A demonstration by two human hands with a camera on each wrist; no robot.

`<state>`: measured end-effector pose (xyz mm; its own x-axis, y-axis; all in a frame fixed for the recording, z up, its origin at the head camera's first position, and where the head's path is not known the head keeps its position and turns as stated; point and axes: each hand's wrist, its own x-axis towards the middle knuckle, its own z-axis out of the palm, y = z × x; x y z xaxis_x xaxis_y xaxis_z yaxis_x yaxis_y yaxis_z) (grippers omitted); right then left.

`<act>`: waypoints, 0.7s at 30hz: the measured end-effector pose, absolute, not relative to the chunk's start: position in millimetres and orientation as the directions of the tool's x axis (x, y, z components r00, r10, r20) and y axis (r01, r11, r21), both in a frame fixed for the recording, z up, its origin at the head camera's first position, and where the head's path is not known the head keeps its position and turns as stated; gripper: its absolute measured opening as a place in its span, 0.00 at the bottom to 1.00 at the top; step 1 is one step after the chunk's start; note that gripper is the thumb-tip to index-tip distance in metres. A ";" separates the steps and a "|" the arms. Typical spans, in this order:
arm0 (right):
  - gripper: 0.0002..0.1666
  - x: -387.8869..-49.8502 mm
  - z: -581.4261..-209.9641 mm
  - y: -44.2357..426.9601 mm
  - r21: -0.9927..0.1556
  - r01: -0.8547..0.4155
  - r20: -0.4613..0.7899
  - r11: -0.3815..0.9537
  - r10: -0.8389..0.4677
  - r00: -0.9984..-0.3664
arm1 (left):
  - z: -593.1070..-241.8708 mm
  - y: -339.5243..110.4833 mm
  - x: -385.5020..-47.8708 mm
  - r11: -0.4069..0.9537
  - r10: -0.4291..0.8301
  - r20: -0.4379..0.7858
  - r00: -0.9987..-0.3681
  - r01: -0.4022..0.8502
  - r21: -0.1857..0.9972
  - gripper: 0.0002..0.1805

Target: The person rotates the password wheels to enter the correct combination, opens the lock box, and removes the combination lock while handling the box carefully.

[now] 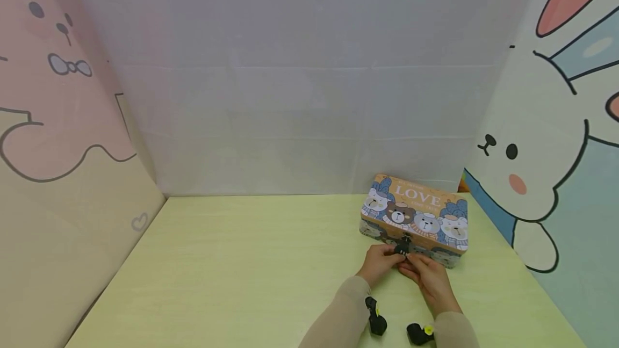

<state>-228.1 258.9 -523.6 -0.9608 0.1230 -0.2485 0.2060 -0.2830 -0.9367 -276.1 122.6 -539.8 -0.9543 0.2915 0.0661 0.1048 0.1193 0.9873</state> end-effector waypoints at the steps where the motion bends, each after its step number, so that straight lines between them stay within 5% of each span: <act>1: 0.19 -228.2 -523.9 259.0 -0.937 0.208 -0.250 -0.280 0.123 -0.960 | -539.4 122.5 -275.9 0.119 0.292 0.066 -0.954 0.105 0.987 0.07; 21: 0.19 -227.7 -524.0 258.9 -0.943 0.195 -0.235 -0.271 0.123 -0.964 | -541.6 123.4 -276.9 0.111 0.272 0.066 -0.960 0.099 0.989 0.09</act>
